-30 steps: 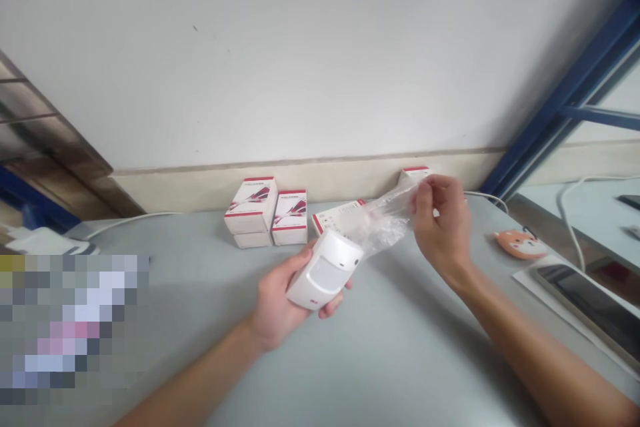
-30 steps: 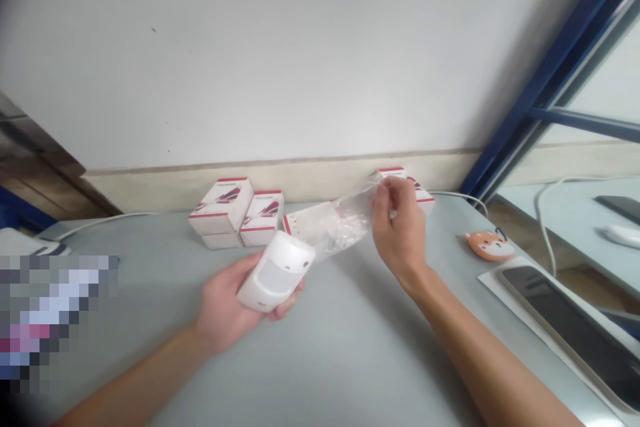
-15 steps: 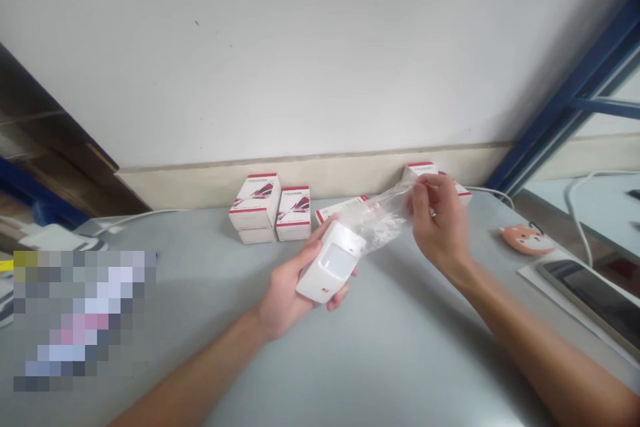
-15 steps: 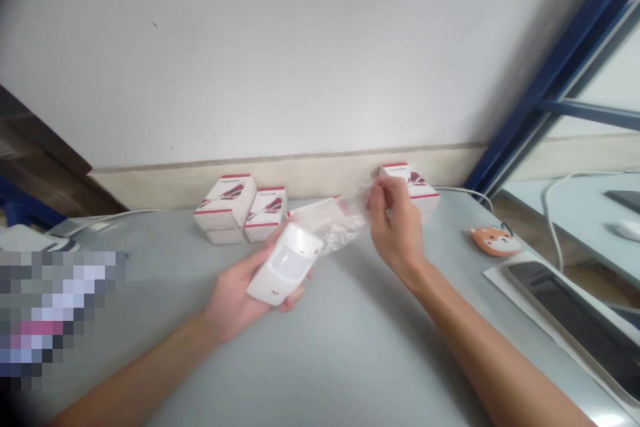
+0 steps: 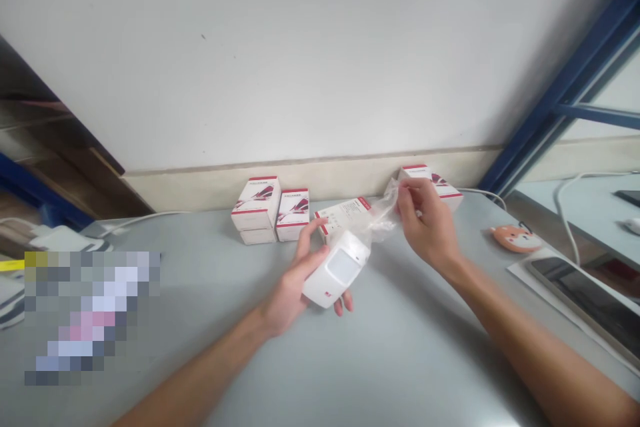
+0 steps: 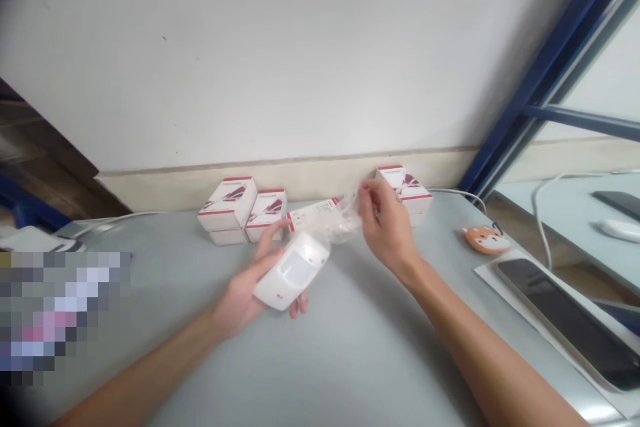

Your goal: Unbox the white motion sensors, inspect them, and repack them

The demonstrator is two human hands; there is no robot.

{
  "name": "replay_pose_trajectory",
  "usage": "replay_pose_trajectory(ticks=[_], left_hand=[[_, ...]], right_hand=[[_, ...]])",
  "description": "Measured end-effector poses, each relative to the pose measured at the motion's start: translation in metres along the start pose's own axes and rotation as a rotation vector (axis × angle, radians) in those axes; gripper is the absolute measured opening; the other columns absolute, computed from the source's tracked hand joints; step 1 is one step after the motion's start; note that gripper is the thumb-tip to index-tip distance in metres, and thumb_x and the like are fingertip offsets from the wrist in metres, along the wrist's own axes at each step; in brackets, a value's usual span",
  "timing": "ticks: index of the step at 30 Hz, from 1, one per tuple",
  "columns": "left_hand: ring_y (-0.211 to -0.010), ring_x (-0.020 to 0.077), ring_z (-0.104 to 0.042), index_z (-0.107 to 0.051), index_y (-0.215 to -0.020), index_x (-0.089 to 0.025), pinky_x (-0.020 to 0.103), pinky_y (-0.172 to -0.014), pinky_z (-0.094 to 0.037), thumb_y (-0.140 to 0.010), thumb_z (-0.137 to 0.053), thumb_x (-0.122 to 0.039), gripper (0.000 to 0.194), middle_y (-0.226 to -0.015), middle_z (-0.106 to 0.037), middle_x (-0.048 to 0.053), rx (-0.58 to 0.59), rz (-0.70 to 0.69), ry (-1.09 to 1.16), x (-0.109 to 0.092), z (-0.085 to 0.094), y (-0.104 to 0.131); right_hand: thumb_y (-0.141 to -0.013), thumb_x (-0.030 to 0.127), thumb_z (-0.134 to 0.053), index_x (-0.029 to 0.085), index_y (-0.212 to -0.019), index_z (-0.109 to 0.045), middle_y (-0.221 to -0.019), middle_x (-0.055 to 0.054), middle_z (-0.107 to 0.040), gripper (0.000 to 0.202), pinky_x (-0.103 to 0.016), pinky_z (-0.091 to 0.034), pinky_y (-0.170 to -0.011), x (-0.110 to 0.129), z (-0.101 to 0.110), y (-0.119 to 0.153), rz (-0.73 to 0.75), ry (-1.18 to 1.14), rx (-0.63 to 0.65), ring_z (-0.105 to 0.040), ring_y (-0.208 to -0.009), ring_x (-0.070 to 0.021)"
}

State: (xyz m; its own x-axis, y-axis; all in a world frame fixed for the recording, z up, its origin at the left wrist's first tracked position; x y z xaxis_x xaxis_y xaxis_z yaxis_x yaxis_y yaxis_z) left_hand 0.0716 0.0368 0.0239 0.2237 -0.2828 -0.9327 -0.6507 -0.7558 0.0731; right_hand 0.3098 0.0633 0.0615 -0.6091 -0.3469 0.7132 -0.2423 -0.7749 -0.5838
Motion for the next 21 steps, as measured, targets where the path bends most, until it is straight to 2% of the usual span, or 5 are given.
replay_pose_trajectory(ticks=[5,9,11,18,21], left_hand=[[-0.066,0.0246,-0.072,-0.042,-0.144,-0.021,0.032,-0.058,-0.052,-0.103,-0.049,-0.052,0.051,-0.083,-0.071,0.007,0.017,0.021,-0.049,0.002,-0.002,0.0],[-0.07,0.0247,-0.073,-0.043,-0.136,-0.023,0.033,-0.063,-0.052,-0.102,-0.052,-0.048,0.043,-0.09,-0.072,0.007,-0.084,0.004,-0.024,0.0,0.002,-0.001],[-0.07,0.0248,-0.073,-0.043,-0.135,-0.024,0.034,-0.064,-0.053,-0.101,-0.052,-0.046,0.041,-0.091,-0.072,0.007,-0.136,-0.051,0.004,-0.003,0.006,-0.002],[-0.068,0.0248,-0.072,-0.048,-0.126,-0.022,0.036,-0.065,-0.052,-0.101,-0.051,-0.043,0.033,-0.092,-0.072,0.007,-0.156,-0.125,0.032,0.0,0.014,-0.005],[-0.07,0.0242,-0.073,-0.049,-0.125,-0.022,0.036,-0.066,-0.052,-0.102,-0.051,-0.043,0.032,-0.096,-0.073,0.007,-0.143,-0.136,0.072,0.0,0.012,-0.004]], right_hand=[[-0.106,0.051,-0.048,0.025,-0.111,-0.059,-0.081,-0.002,-0.064,0.028,-0.034,-0.047,-0.066,-0.001,0.0,-0.003,0.029,-0.003,0.033,-0.059,-0.07,-0.0191],[-0.103,0.055,-0.053,0.026,-0.138,-0.042,-0.117,-0.009,-0.059,0.047,-0.037,-0.053,-0.073,-0.003,-0.007,0.001,-0.032,-0.12,0.035,-0.065,-0.085,-0.0203],[-0.1,0.06,-0.057,0.026,-0.135,-0.038,-0.122,-0.01,-0.056,0.053,-0.036,-0.053,-0.071,0.0,-0.013,0.007,-0.107,-0.146,0.059,-0.065,-0.088,-0.02],[-0.099,0.074,-0.047,0.024,-0.096,-0.052,-0.08,0.001,-0.064,0.051,-0.031,-0.047,-0.064,0.026,-0.051,0.047,-0.433,-0.296,0.749,-0.056,-0.064,-0.0145],[-0.095,0.078,-0.05,0.023,-0.096,-0.053,-0.082,-0.001,-0.065,0.056,-0.031,-0.048,-0.065,0.028,-0.056,0.051,-0.5,-0.419,0.773,-0.058,-0.066,-0.0147]])
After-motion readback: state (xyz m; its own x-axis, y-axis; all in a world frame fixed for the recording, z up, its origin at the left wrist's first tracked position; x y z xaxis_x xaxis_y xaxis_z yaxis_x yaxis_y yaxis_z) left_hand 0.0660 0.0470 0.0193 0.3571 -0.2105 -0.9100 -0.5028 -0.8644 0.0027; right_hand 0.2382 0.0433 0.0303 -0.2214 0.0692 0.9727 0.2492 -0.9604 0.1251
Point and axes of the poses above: each hand's wrist, its own y-axis away from the middle knuckle, its own z-axis out of the back of the hand, x = y × z, the point moved 5 cm from there along -y, towards the middle knuckle
